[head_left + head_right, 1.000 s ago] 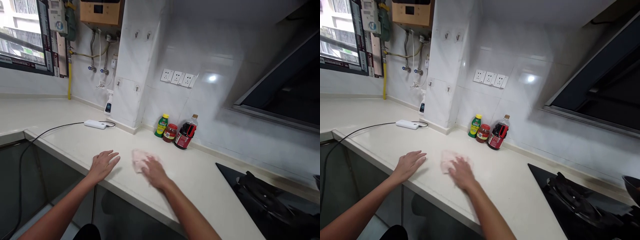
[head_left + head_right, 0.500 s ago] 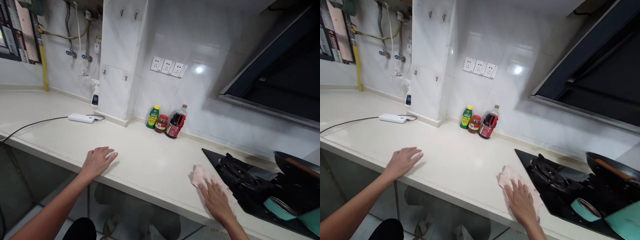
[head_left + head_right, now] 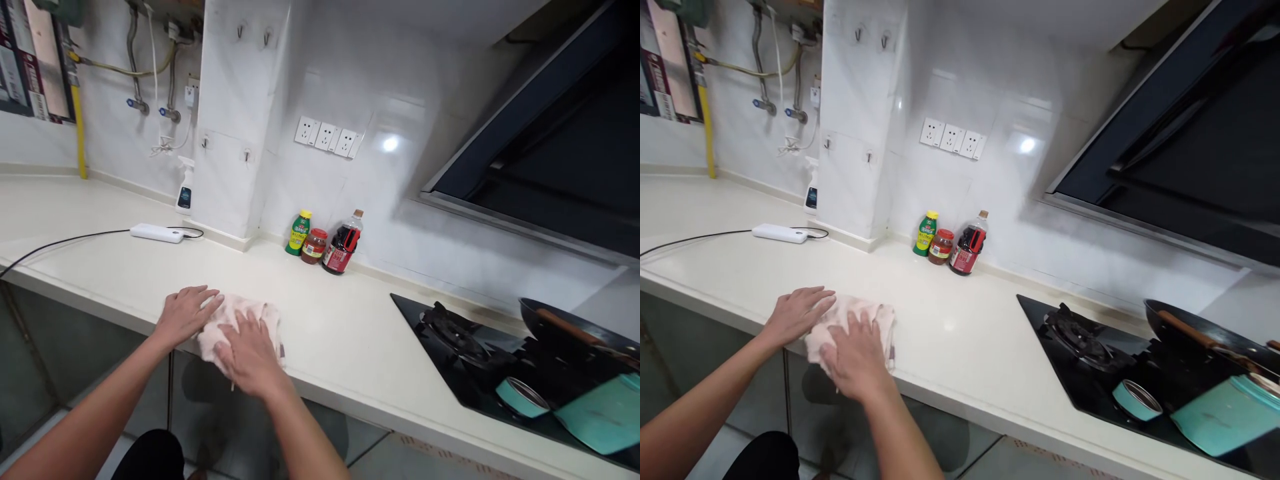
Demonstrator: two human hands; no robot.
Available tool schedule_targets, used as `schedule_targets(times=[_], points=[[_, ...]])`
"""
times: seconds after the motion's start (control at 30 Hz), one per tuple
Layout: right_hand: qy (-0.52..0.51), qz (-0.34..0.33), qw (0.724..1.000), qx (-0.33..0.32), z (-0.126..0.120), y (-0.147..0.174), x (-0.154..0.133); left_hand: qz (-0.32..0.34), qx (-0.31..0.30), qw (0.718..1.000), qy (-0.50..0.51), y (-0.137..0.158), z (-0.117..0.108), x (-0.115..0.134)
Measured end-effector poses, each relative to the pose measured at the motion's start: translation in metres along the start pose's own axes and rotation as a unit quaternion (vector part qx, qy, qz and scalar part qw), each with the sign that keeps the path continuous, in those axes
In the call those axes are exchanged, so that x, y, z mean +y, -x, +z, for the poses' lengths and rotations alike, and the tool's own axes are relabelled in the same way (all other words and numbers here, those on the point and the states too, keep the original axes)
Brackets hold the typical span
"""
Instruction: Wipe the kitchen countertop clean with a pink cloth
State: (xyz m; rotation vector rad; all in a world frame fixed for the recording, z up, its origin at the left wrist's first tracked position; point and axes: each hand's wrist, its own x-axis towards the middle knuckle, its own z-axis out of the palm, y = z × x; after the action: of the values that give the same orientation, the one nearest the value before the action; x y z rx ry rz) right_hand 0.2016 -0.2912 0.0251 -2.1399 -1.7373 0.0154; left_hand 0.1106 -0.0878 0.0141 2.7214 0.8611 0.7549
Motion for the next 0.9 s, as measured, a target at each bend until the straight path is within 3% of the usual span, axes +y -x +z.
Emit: schedule_targets(times=[0.13, 0.3, 0.5, 0.6, 0.67, 0.73, 0.83, 0.9], points=[[0.012, -0.029, 0.999, 0.045, -0.004, 0.031, 0.013, -0.004, -0.012, 1.0, 0.009, -0.001, -0.001, -0.004], [0.045, 0.083, 0.993, 0.073, -0.032, 0.09, 0.089, -0.009, -0.029, 1.0, 0.002, -0.001, -0.003, -0.001], [0.156, 0.262, 0.94, 0.156, -0.065, 0.226, 0.214, -0.001, -0.028, 1.0, -0.007, -0.001, -0.002, 0.0], [0.259, 0.217, 0.927, 0.164, -0.075, 0.295, 0.257, 0.007, -0.026, 1.0, -0.013, -0.001, -0.001, 0.0], [0.301, 0.222, 0.91, 0.178, -0.075, 0.318, 0.264, 0.005, -0.026, 1.0, -0.015, -0.001, -0.001, 0.001], [0.316, 0.298, 0.874, 0.217, -0.069, 0.317, 0.252, 0.003, -0.026, 1.0, -0.014, -0.001, -0.002, 0.004], [0.324, 0.403, 0.818, 0.254, -0.048, 0.285, 0.207, 0.002, -0.03, 1.0, -0.01, -0.001, -0.003, 0.009], [0.311, 0.396, 0.825, 0.257, -0.028, 0.256, 0.171, 0.0, -0.031, 0.999, -0.008, -0.001, -0.004, 0.011]])
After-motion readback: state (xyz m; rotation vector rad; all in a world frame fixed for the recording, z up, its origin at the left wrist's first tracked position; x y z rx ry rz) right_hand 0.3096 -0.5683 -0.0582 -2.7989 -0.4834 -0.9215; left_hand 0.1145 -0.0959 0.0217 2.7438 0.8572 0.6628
